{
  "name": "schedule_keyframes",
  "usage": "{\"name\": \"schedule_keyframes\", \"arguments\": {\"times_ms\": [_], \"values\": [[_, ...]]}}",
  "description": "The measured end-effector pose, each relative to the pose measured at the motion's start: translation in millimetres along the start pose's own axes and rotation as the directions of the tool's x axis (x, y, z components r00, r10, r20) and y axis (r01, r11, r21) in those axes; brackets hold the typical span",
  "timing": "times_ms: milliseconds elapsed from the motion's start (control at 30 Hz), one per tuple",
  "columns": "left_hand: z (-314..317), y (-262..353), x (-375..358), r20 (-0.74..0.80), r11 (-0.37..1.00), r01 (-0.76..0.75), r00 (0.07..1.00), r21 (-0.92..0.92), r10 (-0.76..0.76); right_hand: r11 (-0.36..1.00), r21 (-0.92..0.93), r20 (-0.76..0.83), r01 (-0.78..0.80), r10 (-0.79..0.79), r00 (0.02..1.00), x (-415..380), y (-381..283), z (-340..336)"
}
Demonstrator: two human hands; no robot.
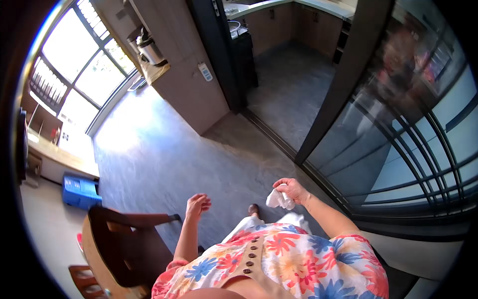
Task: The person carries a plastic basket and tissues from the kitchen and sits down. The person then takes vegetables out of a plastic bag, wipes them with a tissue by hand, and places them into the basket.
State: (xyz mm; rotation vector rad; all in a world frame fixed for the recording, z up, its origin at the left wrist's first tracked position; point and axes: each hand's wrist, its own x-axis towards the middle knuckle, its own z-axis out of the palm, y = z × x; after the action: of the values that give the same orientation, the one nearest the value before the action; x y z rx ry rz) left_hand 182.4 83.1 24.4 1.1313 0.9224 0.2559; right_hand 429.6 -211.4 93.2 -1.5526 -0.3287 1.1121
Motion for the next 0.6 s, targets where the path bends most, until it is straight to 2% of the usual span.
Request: {"name": "schedule_keyframes", "arguments": {"times_ms": [33, 67, 100, 133, 200, 300, 333, 367, 400, 600], "values": [[-11, 34, 7, 0.009, 0.998, -0.011, 1.0, 0.057, 0.011, 0.998, 0.055, -0.006, -0.015, 0.016, 1.0, 9, 1, 20], [-40, 44, -8, -0.014, 0.984, 0.092, 0.996, 0.152, -0.091, 0.973, 0.189, -0.001, -0.132, 0.135, 0.991, 3, 31, 55], [-35, 56, 2, 0.013, 0.974, 0.132, 0.991, 0.185, -0.137, 0.947, 0.261, -0.008, -0.187, 0.196, 0.981, 3, 34, 61], [-11, 84, 33, 0.091, 0.98, 0.061, 0.993, 0.187, -0.08, 0.948, 0.288, -0.052, -0.133, 0.154, 0.987, 17, 12, 50], [18, 96, 82, 0.148, 0.97, 0.061, 0.984, 0.237, -0.098, 0.92, 0.355, -0.093, -0.164, 0.209, 0.973, 47, 13, 37], [70, 120, 148, 0.241, 0.96, -0.011, 0.969, 0.281, -0.059, 0.959, 0.27, -0.131, -0.085, 0.124, 0.984, 126, -2, 7], [88, 129, 162, 0.253, 0.961, -0.027, 0.966, 0.275, -0.045, 0.93, 0.335, -0.096, -0.15, 0.192, 0.977, 150, -19, -5], [100, 142, 180, 0.261, 0.96, -0.043, 0.965, 0.277, -0.032, 0.935, 0.325, -0.085, -0.145, 0.181, 0.98, 182, -35, -14], [103, 147, 196, 0.259, 0.961, 0.026, 0.96, 0.277, -0.101, 0.934, 0.322, -0.072, -0.154, 0.186, 0.98, 207, -48, -18], [123, 211, 276, 0.188, 0.954, 0.067, 0.974, 0.292, -0.126, 0.964, 0.247, 0.02, -0.103, 0.101, 0.995, 350, -187, -51]]}}
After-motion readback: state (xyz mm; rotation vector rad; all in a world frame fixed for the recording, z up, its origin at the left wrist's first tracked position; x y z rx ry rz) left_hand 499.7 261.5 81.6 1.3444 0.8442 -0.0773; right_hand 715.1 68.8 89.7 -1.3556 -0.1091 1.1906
